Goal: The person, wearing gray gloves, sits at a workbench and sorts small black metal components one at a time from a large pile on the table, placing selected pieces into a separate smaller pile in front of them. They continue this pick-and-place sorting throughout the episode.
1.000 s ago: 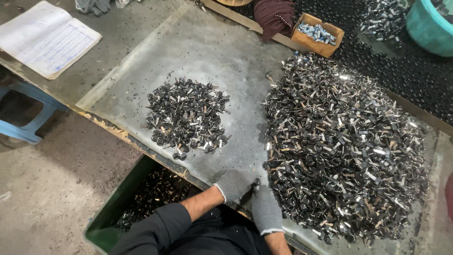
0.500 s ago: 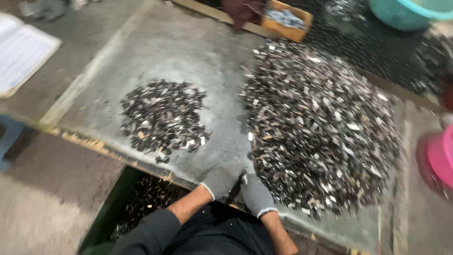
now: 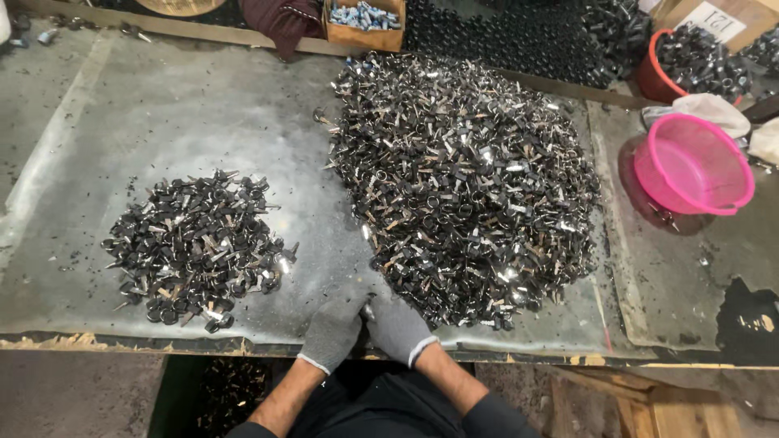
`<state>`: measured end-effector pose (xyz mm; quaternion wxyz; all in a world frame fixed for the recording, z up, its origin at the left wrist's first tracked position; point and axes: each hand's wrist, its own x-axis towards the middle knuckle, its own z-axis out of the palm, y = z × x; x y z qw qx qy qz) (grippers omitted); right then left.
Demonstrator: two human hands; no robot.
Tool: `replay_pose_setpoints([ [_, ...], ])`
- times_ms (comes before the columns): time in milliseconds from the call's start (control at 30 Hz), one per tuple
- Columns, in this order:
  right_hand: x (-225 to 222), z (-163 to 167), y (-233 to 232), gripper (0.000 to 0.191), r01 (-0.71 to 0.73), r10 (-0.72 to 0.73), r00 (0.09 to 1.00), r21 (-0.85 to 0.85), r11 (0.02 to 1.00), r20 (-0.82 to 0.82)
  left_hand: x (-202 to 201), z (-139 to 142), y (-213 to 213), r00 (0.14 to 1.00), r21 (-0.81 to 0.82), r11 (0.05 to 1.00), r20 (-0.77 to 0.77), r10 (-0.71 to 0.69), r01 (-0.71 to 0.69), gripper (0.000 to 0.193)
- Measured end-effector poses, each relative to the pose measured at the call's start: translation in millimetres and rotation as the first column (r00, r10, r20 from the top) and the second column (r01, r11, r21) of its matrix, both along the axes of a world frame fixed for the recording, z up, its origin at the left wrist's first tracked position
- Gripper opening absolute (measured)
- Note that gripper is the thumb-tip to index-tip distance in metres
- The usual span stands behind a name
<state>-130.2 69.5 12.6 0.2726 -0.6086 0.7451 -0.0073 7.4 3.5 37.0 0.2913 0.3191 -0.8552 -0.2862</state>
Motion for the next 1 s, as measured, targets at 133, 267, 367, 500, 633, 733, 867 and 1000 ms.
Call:
replay_pose_setpoints([
  [133,-0.4,-3.1,0.2,0.022,-0.018,0.001,0.998,-0.235,0.972,-0.069,0.4,0.4,-0.9,0.998,-0.107,0.994,-0.060,-0.026,0.019,0.048],
  [267,-9.5,1.0,-0.1,0.032,0.084,-0.090,0.982,0.044,0.996,0.169,2.7,0.4,5.2,0.963,0.075,0.993,0.260,0.069,-0.092,0.041],
  [367,-14.1,9.7,1.5,0.036,0.150,-0.146,0.970,-0.005,0.989,0.193,1.2,-0.1,9.8,0.975,-0.110,0.989,0.190,0.113,-0.093,0.039],
  [500,-7.9,23.7,11.6,0.045,0.045,-0.018,0.988,-0.173,0.984,0.157,-1.5,-2.6,9.9,0.952,-0.102,0.984,0.257,0.165,-0.143,0.024],
  [633,-1.9,22.1,17.0,0.062,0.180,-0.185,0.970,0.048,0.983,0.157,0.5,-5.6,4.3,0.935,0.077,0.980,0.320,0.152,-0.186,0.019],
  [733,1.6,8.0,17.5,0.025,-0.083,0.066,0.994,-0.204,0.975,-0.087,0.4,-8.6,7.4,0.968,0.007,0.985,0.187,0.168,-0.172,0.014],
  [867,1.6,-2.9,13.8,0.023,-0.037,0.029,0.997,-0.122,0.992,-0.073,-2.1,-11.2,13.0,0.976,0.006,0.988,0.159,0.152,-0.155,0.011],
  [1000,-3.9,15.2,6.4,0.034,0.125,-0.125,0.983,0.008,0.992,0.133,2.6,-9.9,8.5,0.977,-0.020,0.988,0.147,0.156,-0.154,0.010],
])
